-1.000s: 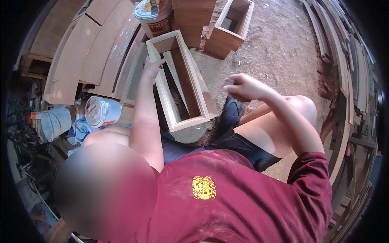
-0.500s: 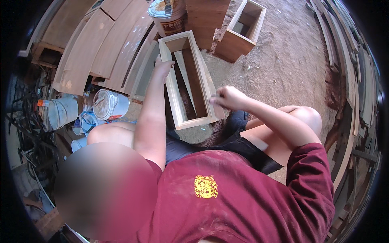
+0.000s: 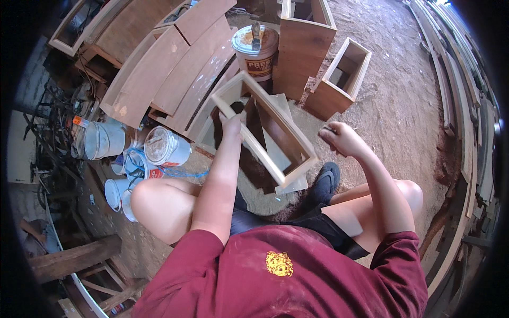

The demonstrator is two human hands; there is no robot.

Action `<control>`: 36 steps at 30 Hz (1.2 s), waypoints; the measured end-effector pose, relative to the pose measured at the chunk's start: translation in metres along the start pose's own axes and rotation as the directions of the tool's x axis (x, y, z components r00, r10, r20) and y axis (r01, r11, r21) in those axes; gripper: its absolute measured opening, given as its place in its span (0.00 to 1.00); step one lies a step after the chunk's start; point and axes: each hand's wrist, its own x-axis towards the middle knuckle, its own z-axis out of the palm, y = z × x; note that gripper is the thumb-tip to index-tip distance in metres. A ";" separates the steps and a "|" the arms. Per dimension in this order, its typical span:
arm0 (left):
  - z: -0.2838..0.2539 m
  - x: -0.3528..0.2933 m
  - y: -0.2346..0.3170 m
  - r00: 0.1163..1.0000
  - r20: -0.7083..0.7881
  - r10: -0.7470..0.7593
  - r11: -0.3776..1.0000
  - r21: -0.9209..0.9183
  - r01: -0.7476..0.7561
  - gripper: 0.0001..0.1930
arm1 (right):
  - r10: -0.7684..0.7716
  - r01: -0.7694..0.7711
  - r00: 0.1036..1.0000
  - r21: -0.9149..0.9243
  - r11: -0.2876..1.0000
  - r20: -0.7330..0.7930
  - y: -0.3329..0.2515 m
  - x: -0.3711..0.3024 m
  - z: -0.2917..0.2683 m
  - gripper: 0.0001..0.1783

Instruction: The person assembles a small wooden box by hand, fitting together pre-cut wooden slats to form a rectangular frame. They repeatedly adjust and align the pieces to ensure a snug fit.

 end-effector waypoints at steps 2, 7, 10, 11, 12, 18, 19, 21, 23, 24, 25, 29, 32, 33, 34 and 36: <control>0.000 -0.003 -0.010 0.991 -0.129 -0.030 0.992 -0.126 0.014 0.53 | -0.036 0.047 0.990 0.080 0.996 -0.139 -0.005 0.003 -0.007 0.20; -0.049 0.016 -0.046 0.921 -0.339 -0.191 0.914 -0.404 0.041 0.23 | -0.038 0.109 0.978 0.345 0.932 -0.207 0.004 0.032 0.008 0.18; -0.044 -0.006 -0.040 0.903 -0.402 -0.152 0.905 -0.423 -0.036 0.26 | 0.039 0.065 0.978 0.473 0.878 -0.205 0.016 0.040 0.020 0.18; -0.042 -0.015 -0.035 0.895 -0.432 -0.108 0.908 -0.410 -0.088 0.27 | 0.049 0.057 0.977 0.475 0.878 -0.207 0.022 0.047 0.028 0.18; -0.025 -0.037 -0.019 0.892 -0.452 -0.030 0.915 -0.372 -0.158 0.29 | -0.001 0.165 0.936 0.436 0.884 -0.353 0.037 0.056 0.035 0.17; 0.000 -0.084 0.055 0.460 -0.142 0.877 0.385 0.780 -0.493 0.37 | 0.157 0.039 0.954 0.626 0.779 -0.254 0.032 0.054 0.049 0.14; 0.001 -0.080 0.057 0.452 0.023 0.892 0.217 0.855 -0.471 0.35 | 0.166 0.025 0.960 0.661 0.750 -0.224 0.026 0.053 0.052 0.14; 0.019 -0.065 0.059 0.668 0.283 0.688 0.213 0.801 -0.559 0.31 | 0.175 0.020 0.950 0.612 0.790 -0.257 0.026 0.053 0.061 0.15; 0.036 -0.048 0.056 0.724 0.436 0.535 0.189 0.773 -0.605 0.29 | 0.120 0.080 0.927 0.499 0.863 -0.356 0.027 0.061 0.074 0.15; 0.041 -0.038 0.047 0.724 0.461 0.513 0.153 0.780 -0.606 0.28 | 0.082 0.120 0.919 0.472 0.874 -0.387 0.028 0.067 0.077 0.16; 0.045 -0.029 0.039 0.724 0.486 0.489 0.116 0.787 -0.606 0.28 | 0.045 0.159 0.909 0.445 0.881 -0.414 0.021 0.071 0.077 0.18; 0.049 -0.021 0.029 0.702 0.550 0.453 -0.012 0.791 -0.612 0.26 | 0.034 0.099 0.834 0.210 0.973 -0.551 0.000 0.084 0.084 0.17; 0.054 -0.031 0.035 0.696 0.555 0.455 0.022 0.775 -0.632 0.31 | 0.076 0.014 0.788 0.142 0.990 -0.611 0.007 0.094 0.099 0.18; 0.054 -0.032 0.037 0.699 0.555 0.451 0.003 0.782 -0.623 0.32 | 0.076 0.016 0.778 0.140 0.990 -0.623 0.006 0.099 0.102 0.19; 0.054 -0.031 0.032 0.671 0.541 0.507 0.005 0.777 -0.630 0.34 | 0.105 -0.008 0.788 0.160 0.987 -0.607 0.005 0.102 0.099 0.22; 0.056 -0.032 0.034 0.695 0.531 0.485 0.025 0.786 -0.618 0.37 | 0.081 0.068 0.751 0.199 0.978 -0.656 0.007 0.121 0.095 0.23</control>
